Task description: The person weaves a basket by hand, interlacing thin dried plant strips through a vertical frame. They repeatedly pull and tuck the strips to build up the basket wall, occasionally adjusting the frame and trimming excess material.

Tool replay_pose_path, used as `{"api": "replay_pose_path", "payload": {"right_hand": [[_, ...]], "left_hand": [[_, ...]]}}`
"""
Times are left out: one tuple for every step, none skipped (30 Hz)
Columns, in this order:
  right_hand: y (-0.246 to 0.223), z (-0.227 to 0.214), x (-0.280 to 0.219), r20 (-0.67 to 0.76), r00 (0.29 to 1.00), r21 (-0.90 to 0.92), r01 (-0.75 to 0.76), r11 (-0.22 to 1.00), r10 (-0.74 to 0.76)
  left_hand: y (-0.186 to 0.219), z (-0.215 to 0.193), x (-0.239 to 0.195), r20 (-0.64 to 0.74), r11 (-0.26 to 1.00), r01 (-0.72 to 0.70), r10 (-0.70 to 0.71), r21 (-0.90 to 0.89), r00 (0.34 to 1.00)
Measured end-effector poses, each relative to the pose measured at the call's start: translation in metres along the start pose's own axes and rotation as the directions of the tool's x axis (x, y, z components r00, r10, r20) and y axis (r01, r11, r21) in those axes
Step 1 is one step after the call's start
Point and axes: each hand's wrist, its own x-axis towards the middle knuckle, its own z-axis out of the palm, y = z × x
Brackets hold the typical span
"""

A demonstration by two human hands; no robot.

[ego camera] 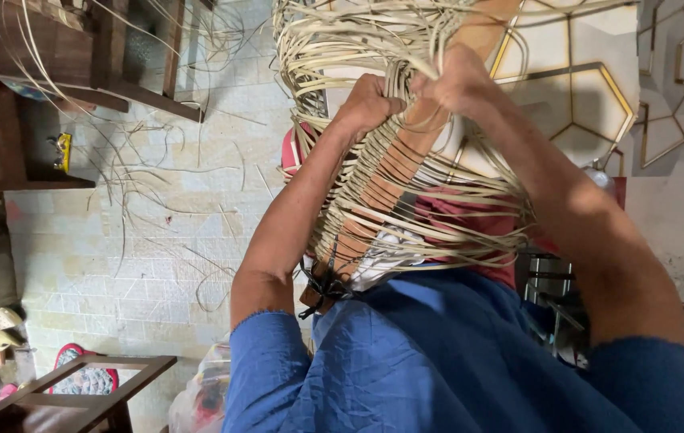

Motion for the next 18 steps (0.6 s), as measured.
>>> {"api": "replay_pose_path", "payload": {"right_hand": [[0.004,0.005,0.005,-0.036,0.996,-0.131,-0.08,0.988,0.076],[0.002,0.007,0.003,-0.033,0.997,-0.132,-0.079,0.988,0.075],[0.0,0.009,0.001,-0.006,0.999,-0.199,-0.052,0.979,0.052],[-0.002,0.011,-0.002,0.021,0.999,-0.262,-0.024,0.965,0.031],[0.004,0.014,0.006,0.024,0.999,-0.26,-0.024,0.965,0.031],[0.009,0.016,0.013,0.017,1.0,-0.347,0.01,0.938,-0.004],[0.015,0.017,0.021,0.014,0.999,-0.431,0.042,0.901,-0.04],[0.016,0.017,0.026,0.013,0.999,-0.429,0.042,0.902,-0.04],[0.016,0.017,0.031,0.017,1.0,-0.347,-0.001,0.938,0.007],[0.016,0.018,0.037,0.029,0.998,-0.266,-0.044,0.963,0.053],[0.016,0.018,0.034,0.03,0.998,-0.267,-0.042,0.963,0.052],[0.015,0.017,0.031,-0.027,0.998,-0.144,-0.052,0.988,0.048],[0.015,0.017,0.028,-0.085,0.995,-0.019,-0.054,0.998,0.052],[0.018,0.018,0.028,-0.086,0.995,-0.019,-0.054,0.998,0.052],[0.022,0.019,0.029,-0.115,0.993,0.037,-0.003,0.999,0.008],[0.024,0.02,0.03,-0.146,0.989,0.091,0.051,0.995,-0.038],[0.014,0.016,0.015,-0.146,0.988,0.09,0.053,0.995,-0.039],[0.004,0.011,0.0,-0.109,0.994,0.107,-0.004,0.994,0.016]], "left_hand": [[-0.004,0.0,0.005,-0.009,0.995,-0.068,0.068,-0.067,0.998],[0.0,0.0,-0.002,-0.011,0.996,-0.066,0.065,-0.068,0.998],[0.004,0.0,-0.008,-0.013,0.997,-0.07,0.07,-0.045,0.997],[0.008,0.0,-0.014,-0.014,0.997,-0.074,0.074,-0.019,0.997],[0.002,0.001,-0.011,-0.015,0.997,-0.072,0.072,-0.017,0.997],[-0.002,0.002,-0.008,-0.033,0.986,-0.164,0.165,0.027,0.986],[-0.007,0.004,-0.004,-0.048,0.965,-0.253,0.257,0.073,0.965],[-0.011,0.005,0.0,-0.047,0.964,-0.254,0.257,0.074,0.965],[-0.016,0.006,0.003,-0.061,0.941,-0.334,0.338,0.06,0.939],[-0.021,0.007,0.007,-0.079,0.91,-0.412,0.414,0.045,0.907],[-0.021,0.006,0.007,-0.081,0.91,-0.411,0.413,0.045,0.907],[-0.02,0.005,0.008,-0.033,0.952,-0.299,0.302,0.07,0.953],[-0.019,0.004,0.008,0.011,0.978,-0.183,0.183,0.101,0.983],[-0.023,0.006,0.012,0.012,0.978,-0.184,0.184,0.101,0.983],[-0.026,0.007,0.015,0.017,0.969,-0.224,0.223,0.106,0.975],[-0.028,0.008,0.019,0.02,0.958,-0.263,0.263,0.111,0.965],[-0.031,0.008,0.022,0.018,0.958,-0.264,0.264,0.11,0.964],[-0.034,0.009,0.025,0.019,0.96,-0.268,0.268,0.076,0.963]]}}
